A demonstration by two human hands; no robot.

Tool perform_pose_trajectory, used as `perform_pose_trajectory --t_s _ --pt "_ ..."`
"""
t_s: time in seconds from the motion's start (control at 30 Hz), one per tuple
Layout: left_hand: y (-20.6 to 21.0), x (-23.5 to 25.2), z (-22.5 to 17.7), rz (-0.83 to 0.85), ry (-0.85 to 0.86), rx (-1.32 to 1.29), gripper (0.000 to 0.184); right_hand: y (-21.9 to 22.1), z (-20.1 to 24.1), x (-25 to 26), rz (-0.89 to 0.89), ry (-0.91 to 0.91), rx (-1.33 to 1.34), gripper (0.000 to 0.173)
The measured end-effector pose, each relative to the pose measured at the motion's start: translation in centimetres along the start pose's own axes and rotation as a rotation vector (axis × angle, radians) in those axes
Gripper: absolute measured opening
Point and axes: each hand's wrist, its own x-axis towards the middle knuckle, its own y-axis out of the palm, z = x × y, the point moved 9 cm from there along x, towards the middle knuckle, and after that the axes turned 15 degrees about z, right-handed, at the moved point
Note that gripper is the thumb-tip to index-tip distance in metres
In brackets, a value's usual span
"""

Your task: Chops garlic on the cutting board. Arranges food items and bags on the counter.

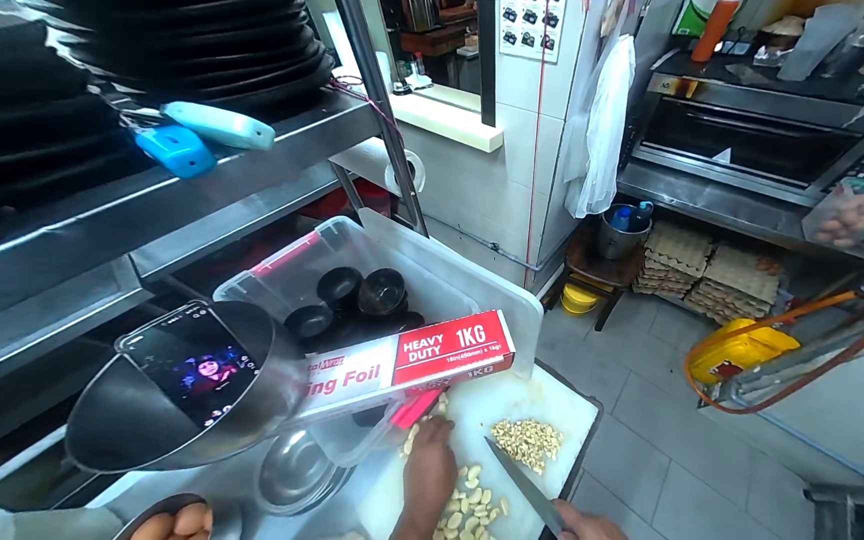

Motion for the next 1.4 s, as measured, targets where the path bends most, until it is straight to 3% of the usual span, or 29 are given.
perform_pose_trajectory --t_s 0.1,0.27,0.33,0.43,0.57,0.93,1.13,1.23,1.33,1.4 --pt "0.2 -0.1 -0.2 -0.017 0.03 0.071 0.039 -0.2 0.0 0.0 0.011 0.009 -0.012 0.043" --pt "-0.4 -0.2 -0.6 -0.054 0.052 -0.13 0.034 -0.4 0.0 -0.1 0.002 0.004 -0.007 0.043" --pt "-0.8 -0.4 -0.5 -0.08 0.023 -0.069 0.037 -0.3 0.0 -0.1 -0.001 0.001 -0.008 0.043" --pt "-0.3 -0.5 -0.4 0.038 -0.04 0.076 0.037 -0.1 -0.1 0.2 0.015 -0.001 0.01 0.044" --pt "1.2 -0.4 -1.1 0.163 -0.026 0.016 0.03 -0.2 -0.1 0.3 0.028 -0.001 0.022 0.045" --pt "3.1 -0.6 -4.3 0.224 0.157 0.211 0.029 -1.9 2.2 -2.2 -0.031 0.106 -0.167 0.048" --pt "3.3 -0.7 -4.9 0.333 0.199 0.259 0.03 -1.7 2.3 -0.5 -0.02 0.097 -0.152 0.044" --pt "2.1 -0.7 -3.7 0.393 0.07 0.176 0.029 -1.9 2.5 0.2 -0.005 0.09 -0.153 0.044" --pt "-1.2 -0.3 -1.0 0.208 -0.2 0.119 0.04 -1.7 2.5 0.5 0.005 0.083 -0.147 0.044" --pt "-1.9 0.2 0.4 0.172 -0.312 0.134 0.043 -1.5 2.4 0.7 0.006 0.079 -0.133 0.043"
